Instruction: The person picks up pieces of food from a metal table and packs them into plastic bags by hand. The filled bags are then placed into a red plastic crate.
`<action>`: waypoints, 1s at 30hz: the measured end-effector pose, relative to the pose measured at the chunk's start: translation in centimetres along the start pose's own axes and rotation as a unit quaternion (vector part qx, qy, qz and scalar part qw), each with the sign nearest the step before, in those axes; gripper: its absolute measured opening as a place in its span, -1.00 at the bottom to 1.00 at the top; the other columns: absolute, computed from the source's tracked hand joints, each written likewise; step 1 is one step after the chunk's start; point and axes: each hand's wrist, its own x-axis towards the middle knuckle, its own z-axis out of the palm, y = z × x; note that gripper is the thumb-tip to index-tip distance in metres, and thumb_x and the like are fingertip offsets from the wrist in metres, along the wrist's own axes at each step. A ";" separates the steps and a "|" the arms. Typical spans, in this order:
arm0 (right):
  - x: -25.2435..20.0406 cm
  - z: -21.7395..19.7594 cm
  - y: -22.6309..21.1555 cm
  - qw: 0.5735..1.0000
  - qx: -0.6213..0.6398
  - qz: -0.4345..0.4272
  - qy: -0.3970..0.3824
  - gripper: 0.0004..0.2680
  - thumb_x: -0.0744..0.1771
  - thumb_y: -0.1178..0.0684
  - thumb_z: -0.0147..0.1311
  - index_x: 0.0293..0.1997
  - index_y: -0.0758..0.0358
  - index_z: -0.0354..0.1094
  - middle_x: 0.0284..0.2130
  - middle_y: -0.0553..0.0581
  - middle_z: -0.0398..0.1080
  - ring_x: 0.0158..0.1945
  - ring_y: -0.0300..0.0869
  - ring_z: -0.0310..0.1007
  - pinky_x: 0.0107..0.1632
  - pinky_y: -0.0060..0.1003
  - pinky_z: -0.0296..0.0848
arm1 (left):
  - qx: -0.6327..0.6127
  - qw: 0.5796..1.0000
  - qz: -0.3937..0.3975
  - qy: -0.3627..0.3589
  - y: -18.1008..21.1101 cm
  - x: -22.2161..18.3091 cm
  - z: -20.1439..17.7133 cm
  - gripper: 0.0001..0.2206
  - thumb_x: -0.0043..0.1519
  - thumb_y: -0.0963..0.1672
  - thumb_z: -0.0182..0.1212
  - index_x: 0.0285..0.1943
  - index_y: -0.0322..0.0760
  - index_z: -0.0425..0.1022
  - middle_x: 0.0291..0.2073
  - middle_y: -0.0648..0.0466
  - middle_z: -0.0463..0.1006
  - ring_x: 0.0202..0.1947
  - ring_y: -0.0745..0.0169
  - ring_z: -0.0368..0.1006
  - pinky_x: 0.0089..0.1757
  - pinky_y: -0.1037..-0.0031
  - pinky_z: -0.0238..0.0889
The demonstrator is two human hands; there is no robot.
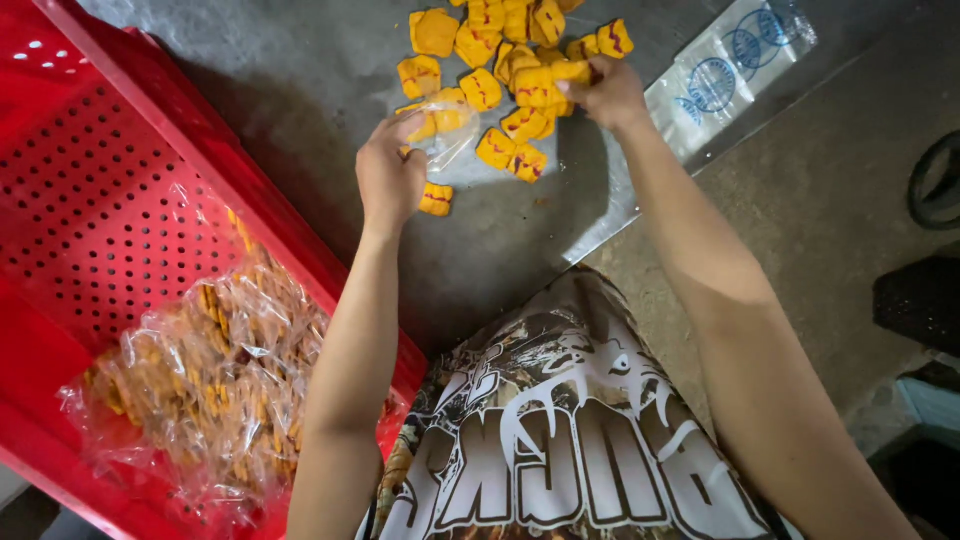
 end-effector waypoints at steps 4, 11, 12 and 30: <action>-2.1 -0.6 -1.3 0.994 0.041 -0.090 0.035 -0.71 0.33 -0.02 0.40 -0.01 0.28 0.37 -0.25 0.08 0.49 -0.28 -0.24 0.48 -0.31 -0.36 0.46 | -0.005 1.000 0.021 -0.004 0.4 -0.1 -0.1 -0.58 0.03 -0.32 0.10 0.09 -0.33 0.60 0.07 -0.07 0.62 -0.16 0.00 0.59 -0.15 0.41 0.40; -9.0 -0.5 -5.3 0.964 0.128 -0.051 -0.228 -0.74 0.37 -0.06 0.21 0.07 0.19 0.25 -0.24 0.04 0.48 -0.23 -0.27 0.56 -0.26 -0.35 0.51 | -0.017 1.000 0.007 0.017 -0.3 0.5 -0.5 -0.60 0.07 -0.32 0.08 0.09 -0.32 0.61 0.07 -0.05 0.63 -0.27 0.10 0.58 -0.23 0.44 0.38; -9.8 0.4 -4.9 0.960 0.095 -0.040 -0.259 -0.73 0.36 -0.07 0.21 0.06 0.20 0.27 -0.27 0.06 0.48 -0.27 -0.28 0.54 -0.28 -0.34 0.51 | -0.020 1.000 0.014 0.013 -0.3 0.6 -0.5 -0.61 0.08 -0.32 0.08 0.09 -0.33 0.61 0.07 -0.05 0.63 -0.28 0.09 0.58 -0.23 0.44 0.38; -13.8 8.2 -1.6 0.991 -0.074 0.001 -0.113 -0.44 0.24 -0.27 0.34 0.26 0.25 0.24 -0.08 0.22 0.52 0.01 0.00 0.54 0.06 -0.16 0.44 | -0.013 1.000 0.002 -0.006 -0.5 0.1 0.1 -0.60 0.06 -0.30 0.10 0.09 -0.32 0.60 0.07 -0.03 0.63 -0.18 0.04 0.61 -0.14 0.43 0.41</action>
